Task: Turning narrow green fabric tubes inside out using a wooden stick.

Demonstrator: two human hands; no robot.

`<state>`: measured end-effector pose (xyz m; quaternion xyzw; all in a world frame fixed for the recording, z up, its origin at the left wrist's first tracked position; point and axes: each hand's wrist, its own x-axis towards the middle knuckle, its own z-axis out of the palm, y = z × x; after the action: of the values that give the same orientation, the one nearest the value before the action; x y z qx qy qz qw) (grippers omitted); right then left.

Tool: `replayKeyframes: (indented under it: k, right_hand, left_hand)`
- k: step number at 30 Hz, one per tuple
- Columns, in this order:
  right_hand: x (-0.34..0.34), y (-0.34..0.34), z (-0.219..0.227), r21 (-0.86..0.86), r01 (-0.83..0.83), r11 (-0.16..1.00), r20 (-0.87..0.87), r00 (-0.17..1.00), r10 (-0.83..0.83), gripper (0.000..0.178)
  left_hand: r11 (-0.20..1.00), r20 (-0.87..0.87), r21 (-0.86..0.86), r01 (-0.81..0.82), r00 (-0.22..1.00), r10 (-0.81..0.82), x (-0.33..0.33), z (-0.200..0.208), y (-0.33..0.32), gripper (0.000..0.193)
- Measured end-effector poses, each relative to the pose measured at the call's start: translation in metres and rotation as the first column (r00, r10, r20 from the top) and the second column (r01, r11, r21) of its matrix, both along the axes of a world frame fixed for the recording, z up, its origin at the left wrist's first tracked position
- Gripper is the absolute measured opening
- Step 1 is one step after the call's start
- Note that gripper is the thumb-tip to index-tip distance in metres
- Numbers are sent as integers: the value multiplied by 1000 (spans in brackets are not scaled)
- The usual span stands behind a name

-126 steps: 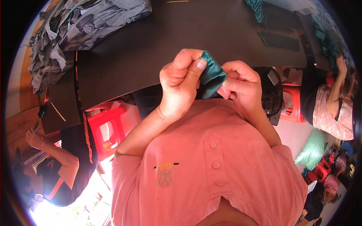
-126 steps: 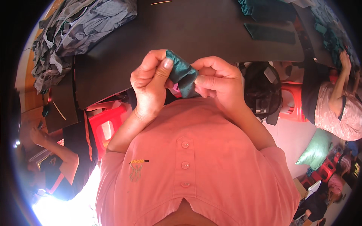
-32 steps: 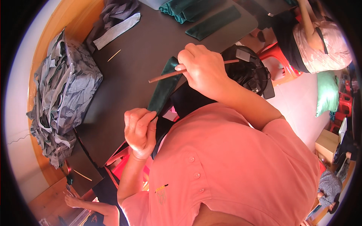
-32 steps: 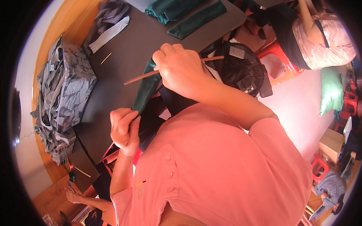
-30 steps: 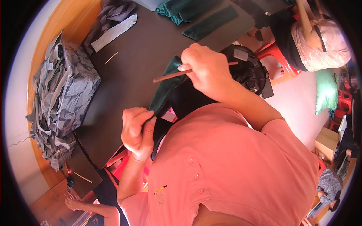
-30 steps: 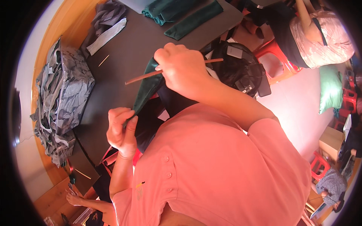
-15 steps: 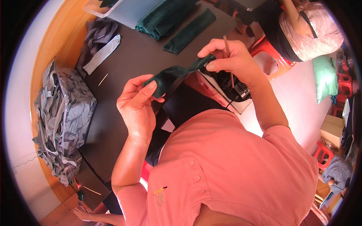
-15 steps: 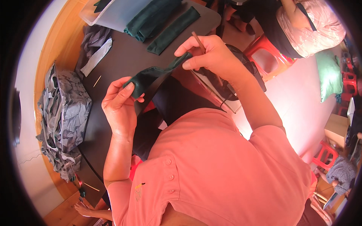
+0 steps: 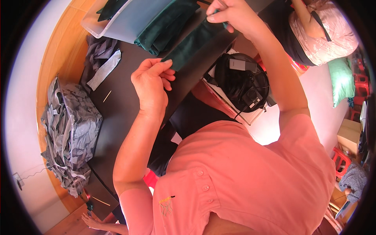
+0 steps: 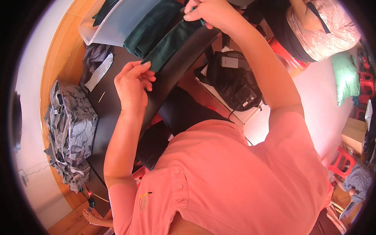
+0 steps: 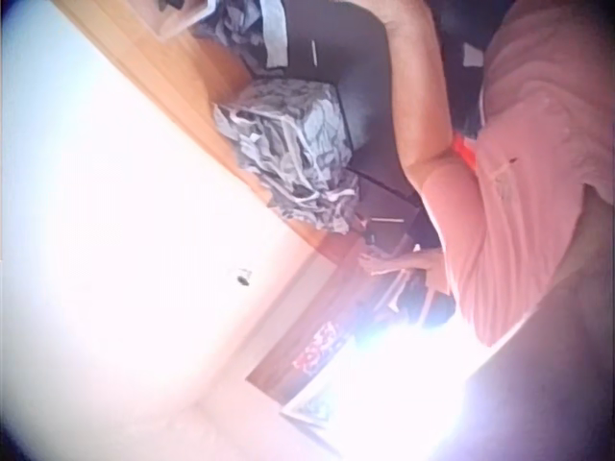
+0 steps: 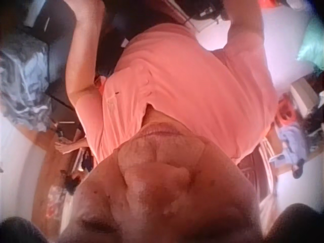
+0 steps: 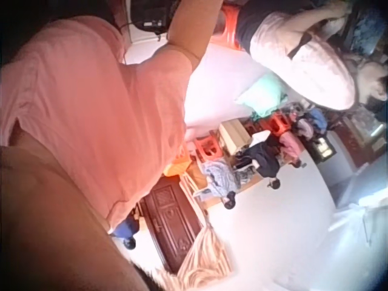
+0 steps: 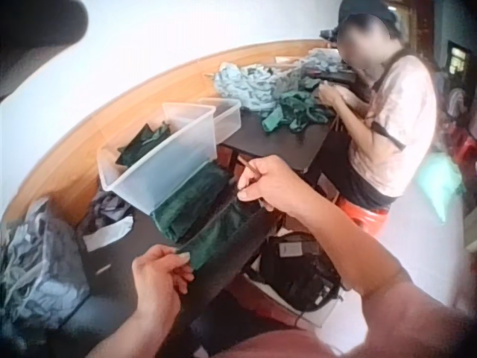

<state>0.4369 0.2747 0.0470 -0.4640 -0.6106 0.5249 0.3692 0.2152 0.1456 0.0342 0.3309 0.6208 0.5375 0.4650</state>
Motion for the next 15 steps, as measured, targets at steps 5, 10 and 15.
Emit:
replayKeyframes:
  k: [5, 10, 15]
  right_hand:
    - [-18, 18, -7, 321, -45, 946, 303, 951, -58, 23]
    - [-7, 16, -18, 782, -59, 620, 395, 817, -421, 25]
    - [-19, -5, -26, 783, -398, 479, 597, 697, -397, 13]
  left_hand:
    - [999, -326, -44, 28, 944, -41, -11, -6, 17, 13]
    - [967, -792, 126, 220, 609, -35, -15, -12, -5, 23]
    - [760, -966, 218, 612, 246, 79, -10, -10, -9, 42]
